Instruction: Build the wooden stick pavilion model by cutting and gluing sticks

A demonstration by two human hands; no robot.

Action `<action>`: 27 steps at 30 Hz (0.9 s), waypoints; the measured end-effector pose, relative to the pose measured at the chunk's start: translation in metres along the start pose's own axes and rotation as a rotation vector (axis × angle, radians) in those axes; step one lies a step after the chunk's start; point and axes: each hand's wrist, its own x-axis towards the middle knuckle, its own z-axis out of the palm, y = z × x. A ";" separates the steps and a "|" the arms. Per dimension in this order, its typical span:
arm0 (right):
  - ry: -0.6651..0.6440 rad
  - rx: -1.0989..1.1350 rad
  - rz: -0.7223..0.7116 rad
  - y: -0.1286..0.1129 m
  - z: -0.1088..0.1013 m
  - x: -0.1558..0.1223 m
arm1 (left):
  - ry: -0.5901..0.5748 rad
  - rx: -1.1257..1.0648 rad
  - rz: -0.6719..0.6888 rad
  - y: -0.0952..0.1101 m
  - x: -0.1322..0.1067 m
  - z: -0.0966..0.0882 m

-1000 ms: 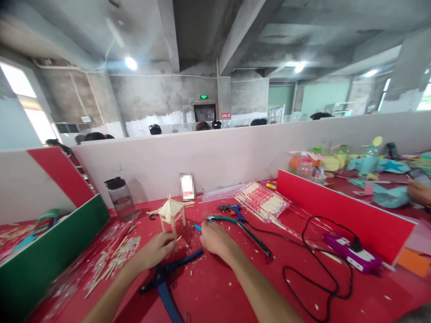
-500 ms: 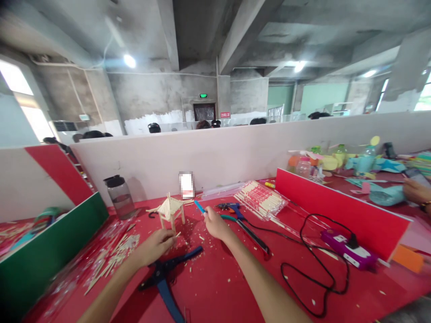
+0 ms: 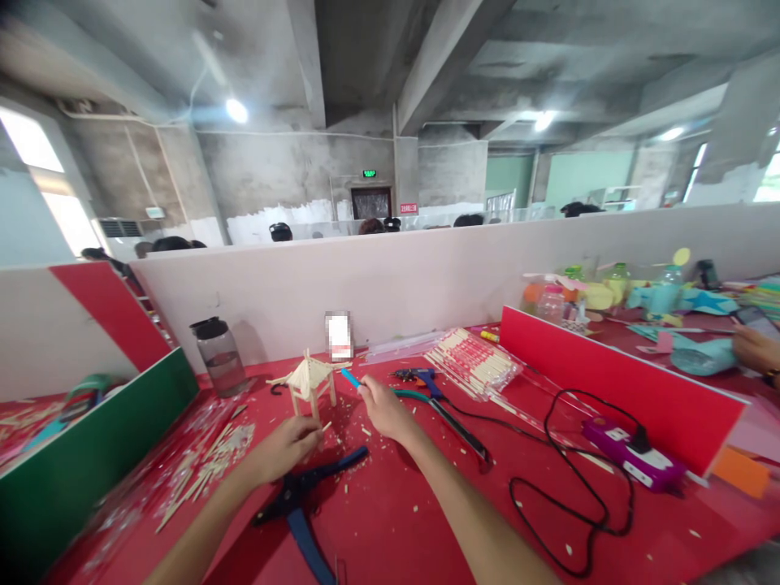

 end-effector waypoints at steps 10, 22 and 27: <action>0.019 0.184 0.131 0.007 0.013 -0.002 | 0.010 0.016 0.010 0.002 0.000 0.002; 0.139 0.189 0.043 0.003 0.017 -0.001 | 0.012 -0.027 0.001 0.003 0.000 0.001; 0.216 0.251 0.052 -0.008 0.007 0.001 | -0.014 -0.097 0.002 0.006 0.000 0.000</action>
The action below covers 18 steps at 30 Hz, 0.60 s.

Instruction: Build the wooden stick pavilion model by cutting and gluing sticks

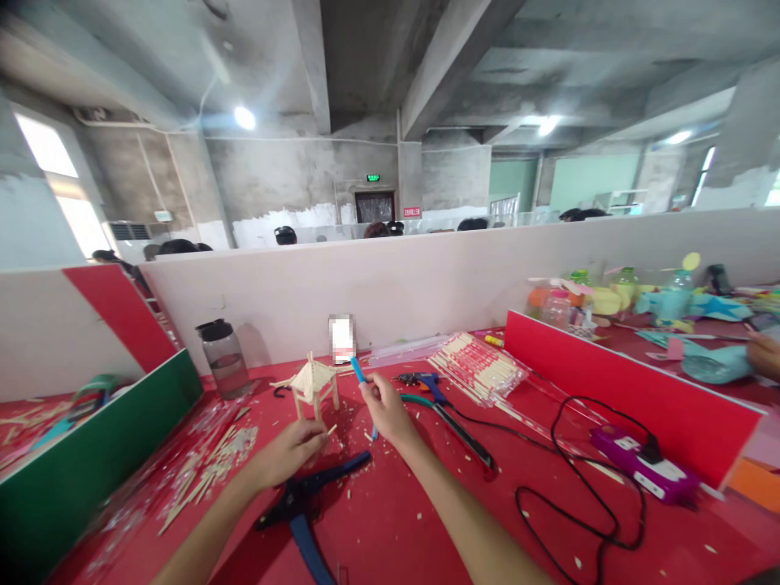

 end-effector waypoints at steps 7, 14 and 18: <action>-0.043 0.231 0.101 -0.015 -0.002 -0.004 | -0.027 -0.120 -0.013 -0.004 0.002 0.004; -0.299 0.299 0.073 -0.038 -0.003 -0.014 | 0.009 -0.196 -0.018 -0.008 0.004 0.003; -0.280 0.253 0.007 -0.042 -0.003 -0.016 | 0.025 -0.170 -0.016 -0.007 0.004 0.002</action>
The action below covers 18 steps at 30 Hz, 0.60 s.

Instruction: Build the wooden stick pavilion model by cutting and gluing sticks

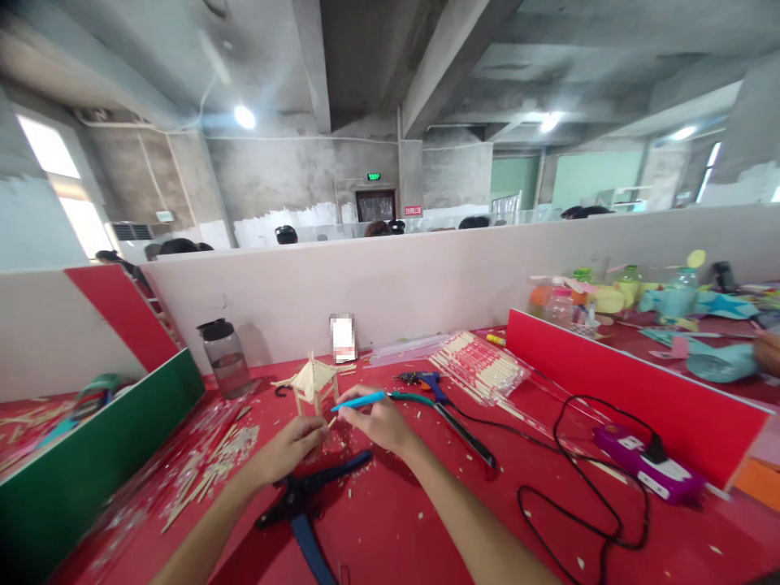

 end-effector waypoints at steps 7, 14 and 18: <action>0.006 -0.025 -0.063 0.009 0.003 0.001 | -0.001 -0.008 -0.020 -0.002 0.000 0.003; 0.011 -0.157 -0.077 0.005 0.003 -0.002 | -0.008 0.007 -0.012 0.000 -0.001 0.002; 0.006 -0.215 -0.119 -0.001 0.003 -0.003 | -0.016 0.013 0.011 0.004 -0.003 0.000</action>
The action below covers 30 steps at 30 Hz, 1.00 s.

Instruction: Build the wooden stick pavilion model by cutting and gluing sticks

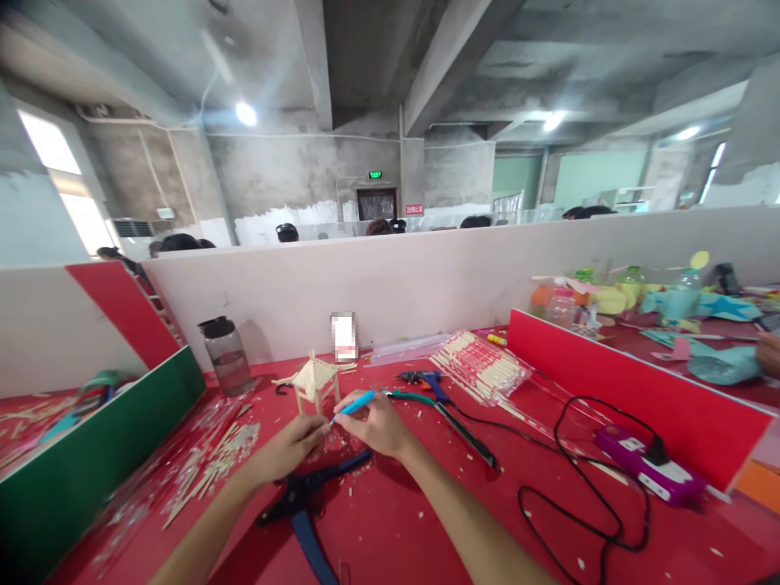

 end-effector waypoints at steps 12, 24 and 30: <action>0.000 -0.004 -0.090 0.002 0.001 0.000 | -0.012 -0.040 0.038 -0.009 0.002 0.003; 0.007 0.000 -0.089 0.004 0.002 0.000 | -0.017 -0.037 0.049 -0.007 0.001 -0.001; -0.014 0.014 -0.091 0.006 0.002 0.000 | -0.021 -0.038 0.041 -0.006 0.002 0.000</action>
